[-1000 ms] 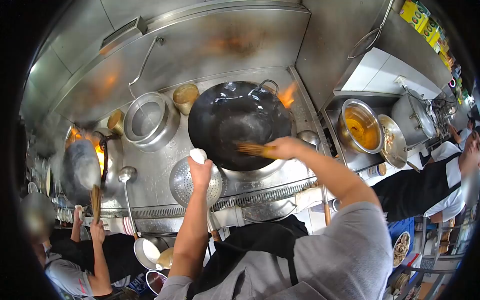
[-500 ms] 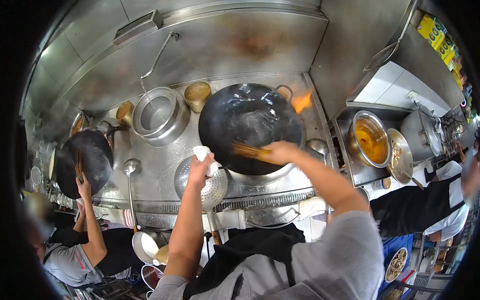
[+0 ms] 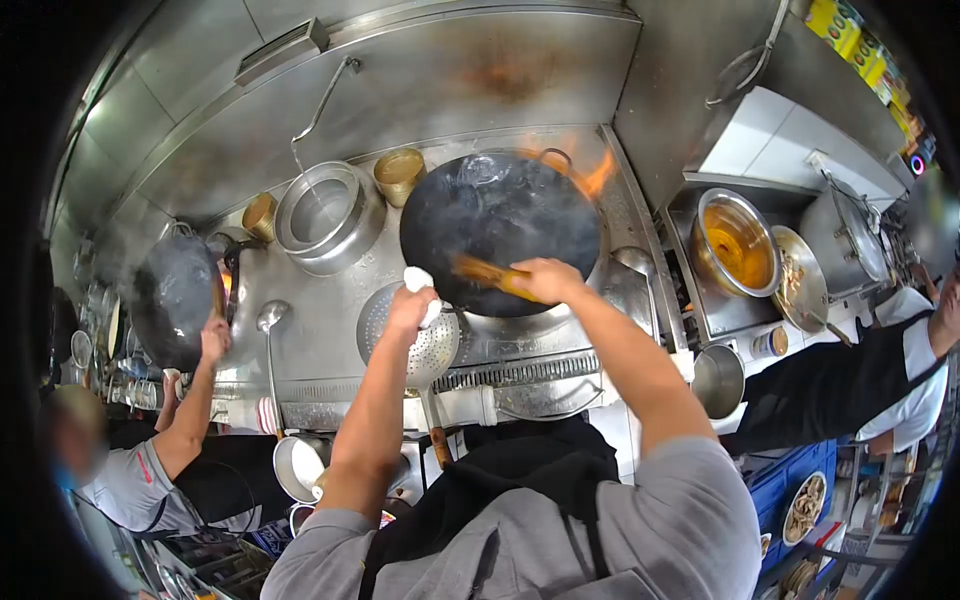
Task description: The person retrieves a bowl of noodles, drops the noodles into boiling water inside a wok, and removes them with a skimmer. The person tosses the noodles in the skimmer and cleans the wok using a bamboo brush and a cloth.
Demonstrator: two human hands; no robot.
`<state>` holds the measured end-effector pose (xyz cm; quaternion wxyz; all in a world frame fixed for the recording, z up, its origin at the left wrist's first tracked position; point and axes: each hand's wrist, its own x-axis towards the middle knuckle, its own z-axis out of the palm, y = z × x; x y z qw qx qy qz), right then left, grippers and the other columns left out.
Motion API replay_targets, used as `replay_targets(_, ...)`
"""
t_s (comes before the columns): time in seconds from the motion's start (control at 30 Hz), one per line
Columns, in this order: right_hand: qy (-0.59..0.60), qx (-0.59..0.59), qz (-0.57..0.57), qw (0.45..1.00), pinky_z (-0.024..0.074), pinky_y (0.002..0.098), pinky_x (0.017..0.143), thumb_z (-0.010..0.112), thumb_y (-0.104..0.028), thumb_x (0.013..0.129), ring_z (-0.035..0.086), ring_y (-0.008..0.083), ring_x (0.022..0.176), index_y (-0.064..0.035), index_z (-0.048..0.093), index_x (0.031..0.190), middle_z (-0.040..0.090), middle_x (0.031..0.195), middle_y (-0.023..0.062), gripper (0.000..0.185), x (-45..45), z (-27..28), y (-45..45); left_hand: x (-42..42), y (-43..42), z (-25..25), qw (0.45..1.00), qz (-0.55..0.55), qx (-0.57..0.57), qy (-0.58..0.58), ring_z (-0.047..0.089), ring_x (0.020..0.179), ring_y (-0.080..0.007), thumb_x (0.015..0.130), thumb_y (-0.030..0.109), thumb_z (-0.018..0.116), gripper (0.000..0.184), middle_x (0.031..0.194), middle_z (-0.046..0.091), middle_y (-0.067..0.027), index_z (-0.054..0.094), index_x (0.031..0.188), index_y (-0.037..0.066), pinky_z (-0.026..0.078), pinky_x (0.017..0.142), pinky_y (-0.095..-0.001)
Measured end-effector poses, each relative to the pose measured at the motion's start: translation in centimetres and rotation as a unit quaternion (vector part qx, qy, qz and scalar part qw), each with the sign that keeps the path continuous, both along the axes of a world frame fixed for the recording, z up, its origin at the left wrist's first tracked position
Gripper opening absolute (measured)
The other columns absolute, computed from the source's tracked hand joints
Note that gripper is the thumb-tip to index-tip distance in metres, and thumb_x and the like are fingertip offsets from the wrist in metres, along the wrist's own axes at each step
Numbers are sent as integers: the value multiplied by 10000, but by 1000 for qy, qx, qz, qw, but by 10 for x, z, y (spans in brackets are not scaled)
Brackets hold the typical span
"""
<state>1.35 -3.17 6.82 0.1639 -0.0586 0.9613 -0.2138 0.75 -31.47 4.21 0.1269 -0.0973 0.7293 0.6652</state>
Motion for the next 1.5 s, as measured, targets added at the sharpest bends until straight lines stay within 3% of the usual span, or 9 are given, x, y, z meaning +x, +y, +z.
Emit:
replay_targets(0.2, 37, -205, -107, 972, 415, 315, 967, 578, -319, 915, 590, 245, 1096, -72, 486, 1347, 616, 1203, 159, 506, 123, 12, 142, 45, -5, 56, 993, 41, -69, 92, 574, 604, -147, 710, 77, 583, 137, 721, 605, -55, 599, 816, -8, 442, 526, -314)
replay_targets(0.3, 79, -409, -299, 859, 424, 271, 920, 570, -239, 940, 575, 167, 1029, -8, 481, 1342, 626, 1156, 104, 471, 162, -1, 175, 27, 0, 75, 975, 54, -146, 160, 638, 712, -231, 683, 133, 632, 279, 799, 647, -142, 583, 886, -52, 497, 642, -357)
replay_targets(0.33, 68, -425, -353, 831, 466, 262, 814, 553, -230, 953, 588, 147, 933, -41, 477, 1358, 620, 1138, 66, 453, 175, 14, 169, 33, 12, 96, 966, 68, -184, 168, 647, 784, -275, 675, 159, 647, 346, 853, 653, -179, 574, 935, -56, 498, 708, -377)
replay_targets(0.37, 106, -447, -385, 801, 429, 261, 453, 539, -300, 953, 527, 90, 600, -91, 509, 1327, 630, 911, 23, 429, 176, -6, 176, 40, 22, 122, 955, 84, -222, 177, 657, 855, -320, 668, 186, 663, 414, 906, 658, -216, 564, 985, -61, 498, 774, -396)
replay_targets(0.87, -117, -648, -498, 564, 469, 443, 528, 552, -471, 906, 587, 275, 651, -123, 523, 1079, 598, 803, 117, 390, 107, -69, 112, 120, 98, 174, 828, -127, -429, 338, 616, 906, -444, 663, 190, 671, 583, 925, 655, -242, 465, 1196, 77, 488, 811, -488)
replay_targets(1.07, -137, -620, -428, 643, 471, 416, 481, 542, -448, 918, 567, 250, 573, -172, 522, 1118, 596, 827, 77, 342, 82, -57, 153, 25, 18, 128, 898, -21, -341, 279, 644, 884, -373, 678, 175, 633, 427, 923, 660, -232, 579, 1068, 9, 492, 762, -435)
replay_targets(1.27, 9, -573, -360, 737, 472, 346, 476, 503, -416, 944, 571, 201, 541, -150, 486, 1054, 568, 760, 54, 288, 62, 84, 172, 16, -1, 4, 990, 54, -101, 77, 648, 818, -247, 733, 166, 602, 330, 880, 664, -170, 610, 978, -54, 495, 718, -375)
replay_targets(1.37, 98, -557, -345, 749, 518, 386, 573, 534, -356, 942, 581, 197, 700, -211, 413, 1316, 558, 923, 52, 419, 17, 133, 146, 32, 69, -66, 982, 135, -107, 76, 642, 777, -226, 783, 256, 663, 366, 863, 661, -162, 606, 945, -67, 499, 716, -378)
replay_targets(1.5, 193, -500, -295, 791, 499, 363, 496, 601, -308, 909, 569, 192, 604, -281, 302, 1440, 573, 874, 40, 610, -80, 108, 114, 57, 124, -73, 992, 105, 46, -45, 581, 584, -165, 849, 358, 663, 350, 757, 624, -53, 588, 981, 43, 417, 402, -345)
